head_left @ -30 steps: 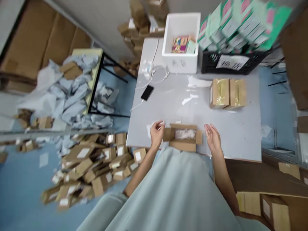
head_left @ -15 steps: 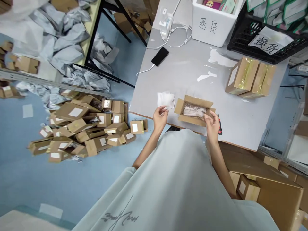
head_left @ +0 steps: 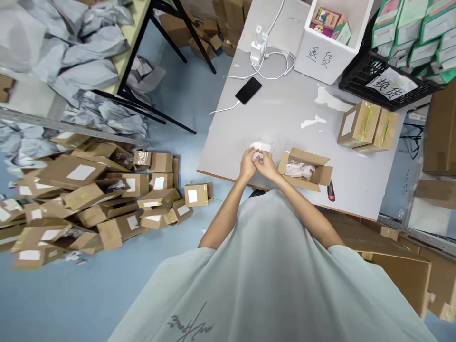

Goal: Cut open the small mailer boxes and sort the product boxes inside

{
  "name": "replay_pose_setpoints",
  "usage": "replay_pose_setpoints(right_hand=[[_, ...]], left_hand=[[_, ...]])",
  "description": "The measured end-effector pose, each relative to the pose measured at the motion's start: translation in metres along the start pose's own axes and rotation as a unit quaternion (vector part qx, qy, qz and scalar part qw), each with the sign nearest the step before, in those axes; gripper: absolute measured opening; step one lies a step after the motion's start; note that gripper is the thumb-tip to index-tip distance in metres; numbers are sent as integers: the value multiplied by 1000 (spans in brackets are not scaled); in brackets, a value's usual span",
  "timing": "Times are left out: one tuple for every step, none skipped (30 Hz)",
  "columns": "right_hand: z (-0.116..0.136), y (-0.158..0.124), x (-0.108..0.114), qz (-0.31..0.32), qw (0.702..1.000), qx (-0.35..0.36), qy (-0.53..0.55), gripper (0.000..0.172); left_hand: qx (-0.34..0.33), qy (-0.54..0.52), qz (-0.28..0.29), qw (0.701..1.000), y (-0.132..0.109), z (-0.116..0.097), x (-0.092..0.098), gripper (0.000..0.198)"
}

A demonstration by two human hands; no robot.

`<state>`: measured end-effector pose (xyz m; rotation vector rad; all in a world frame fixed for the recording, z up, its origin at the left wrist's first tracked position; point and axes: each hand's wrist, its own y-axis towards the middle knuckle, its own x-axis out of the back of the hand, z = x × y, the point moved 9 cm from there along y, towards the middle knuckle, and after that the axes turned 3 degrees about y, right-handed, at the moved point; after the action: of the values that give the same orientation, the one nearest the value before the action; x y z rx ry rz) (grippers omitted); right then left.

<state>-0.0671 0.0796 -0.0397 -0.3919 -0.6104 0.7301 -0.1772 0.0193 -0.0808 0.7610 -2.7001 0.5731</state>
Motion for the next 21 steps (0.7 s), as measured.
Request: replay_pose_setpoints(right_hand=[[-4, 13, -8, 2, 999, -35, -34, 55], [-11, 24, -13, 5, 995, -76, -60, 57], [-18, 33, -17, 7, 990, -117, -76, 60], [-26, 38, -19, 9, 985, -153, -85, 64], [-33, 42, -21, 8, 980, -180, -89, 68], [-39, 44, -22, 6, 976, -197, -89, 71], [-44, 45, -24, 3, 974, -207, -87, 73], [-49, 44, -26, 0, 973, -215, -86, 73], [-53, 43, -29, -3, 972, -220, -84, 73], [-56, 41, -32, -7, 972, -221, -82, 71], [-59, 39, -35, -11, 973, -219, -78, 69], [-60, 38, -39, -13, 974, -214, -71, 67], [-60, 37, -43, -14, 976, -208, -63, 64], [-59, 36, -47, -13, 978, -201, -52, 62], [-57, 35, -50, -11, 980, -194, -39, 60], [-55, 33, -53, -10, 982, -187, -26, 60], [-52, 30, -55, -10, 983, -181, -13, 60], [-48, 26, -54, -12, 984, -176, -1, 61], [-44, 19, -52, -17, 985, -172, 8, 61], [-39, 11, -48, -26, 986, -161, 17, 62], [-32, 0, -41, -37, 989, -139, 26, 62]], left_hand=[[13, 2, 18, 1000, 9, 8, -5, 36], [29, 2, 34, 999, 17, 18, -8, 36], [44, 1, 47, 998, 22, 27, -11, 35], [56, -1, 59, 997, 26, 36, -14, 34], [64, -5, 69, 996, 28, 43, -15, 33], [70, -10, 78, 994, 29, 49, -16, 31], [76, -15, 86, 993, 29, 55, -17, 29], [84, -21, 92, 992, 29, 60, -17, 28], [95, -28, 96, 990, 27, 65, -18, 26], [108, -36, 99, 989, 26, 69, -18, 26], [124, -44, 99, 986, 24, 73, -18, 26], [140, -52, 99, 984, 22, 76, -18, 28], [158, -61, 100, 981, 20, 78, -18, 30], [175, -71, 103, 977, 17, 80, -18, 33], [191, -83, 108, 972, 14, 80, -18, 36], [205, -93, 113, 968, 10, 80, -18, 39], [217, -103, 117, 964, 6, 78, -16, 41], [224, -111, 120, 961, 2, 74, -14, 44], [228, -116, 121, 959, -1, 69, -10, 46], [227, -123, 119, 959, -5, 61, -6, 48], [218, -137, 117, 959, -8, 51, -2, 52]])
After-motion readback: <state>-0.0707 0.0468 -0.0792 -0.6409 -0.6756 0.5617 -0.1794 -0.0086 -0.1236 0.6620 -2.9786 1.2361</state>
